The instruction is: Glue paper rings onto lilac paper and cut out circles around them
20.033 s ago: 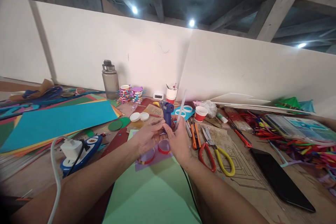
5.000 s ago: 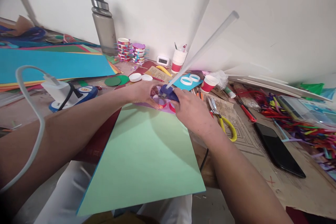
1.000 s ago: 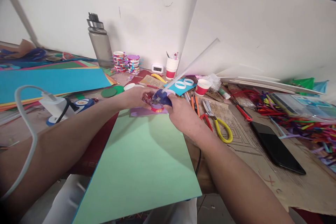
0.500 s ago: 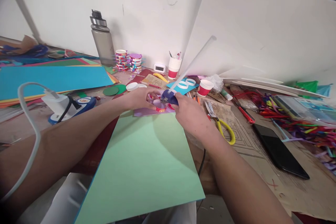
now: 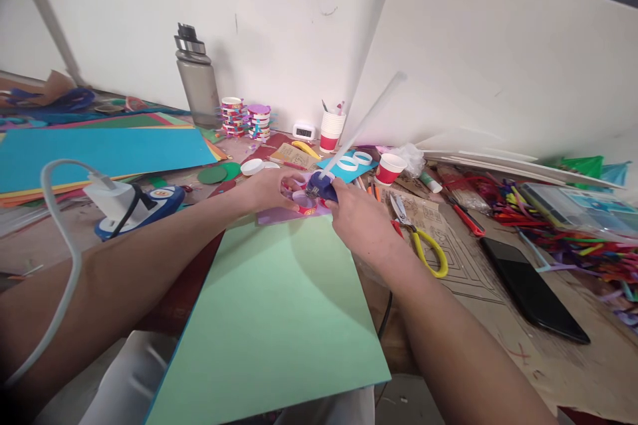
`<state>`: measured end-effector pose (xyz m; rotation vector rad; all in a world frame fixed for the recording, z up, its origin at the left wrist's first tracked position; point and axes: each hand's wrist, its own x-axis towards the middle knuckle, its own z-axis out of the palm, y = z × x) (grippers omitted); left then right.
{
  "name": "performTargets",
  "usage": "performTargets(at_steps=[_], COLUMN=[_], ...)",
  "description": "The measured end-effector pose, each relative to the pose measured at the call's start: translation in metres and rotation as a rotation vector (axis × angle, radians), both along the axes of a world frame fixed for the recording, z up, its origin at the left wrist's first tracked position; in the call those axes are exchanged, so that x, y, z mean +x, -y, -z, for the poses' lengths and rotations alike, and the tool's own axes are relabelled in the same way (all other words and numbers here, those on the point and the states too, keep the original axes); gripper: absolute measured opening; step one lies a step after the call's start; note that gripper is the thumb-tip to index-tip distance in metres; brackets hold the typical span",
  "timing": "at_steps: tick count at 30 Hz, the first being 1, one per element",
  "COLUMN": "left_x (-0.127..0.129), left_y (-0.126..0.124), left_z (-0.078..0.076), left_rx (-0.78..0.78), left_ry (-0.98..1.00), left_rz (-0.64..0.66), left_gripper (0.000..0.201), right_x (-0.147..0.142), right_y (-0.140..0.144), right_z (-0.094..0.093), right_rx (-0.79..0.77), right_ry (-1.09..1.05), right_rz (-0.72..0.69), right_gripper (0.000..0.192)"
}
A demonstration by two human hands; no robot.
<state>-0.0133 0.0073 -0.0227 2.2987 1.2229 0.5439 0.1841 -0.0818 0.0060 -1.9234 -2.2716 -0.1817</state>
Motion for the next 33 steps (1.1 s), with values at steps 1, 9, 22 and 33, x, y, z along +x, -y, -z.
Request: performTargets(at_steps=[1,9,22,33], left_x=[0.000,0.002,0.001,-0.003], left_y=[0.000,0.001,0.003,-0.001], left_z=[0.000,0.001,-0.001,0.001], left_rx=[0.004,0.032,0.050,0.013], left_ry=[-0.005,0.018,-0.045,-0.031], left_rz=[0.004,-0.013,-0.091,-0.064], left_gripper=[0.065,0.058,0.063,0.053], right_x=[0.000,-0.004,0.000,0.003], right_y=[0.000,-0.001,-0.005,-0.012], right_z=[0.001,0.009,0.006,0.009], right_rx=[0.001,0.025,0.018,-0.060], right_ry=[-0.021,-0.192,-0.248,-0.447], right_rz=[-0.004,-0.132,0.008,0.076], right_gripper=[0.026,0.029,0.026,0.027])
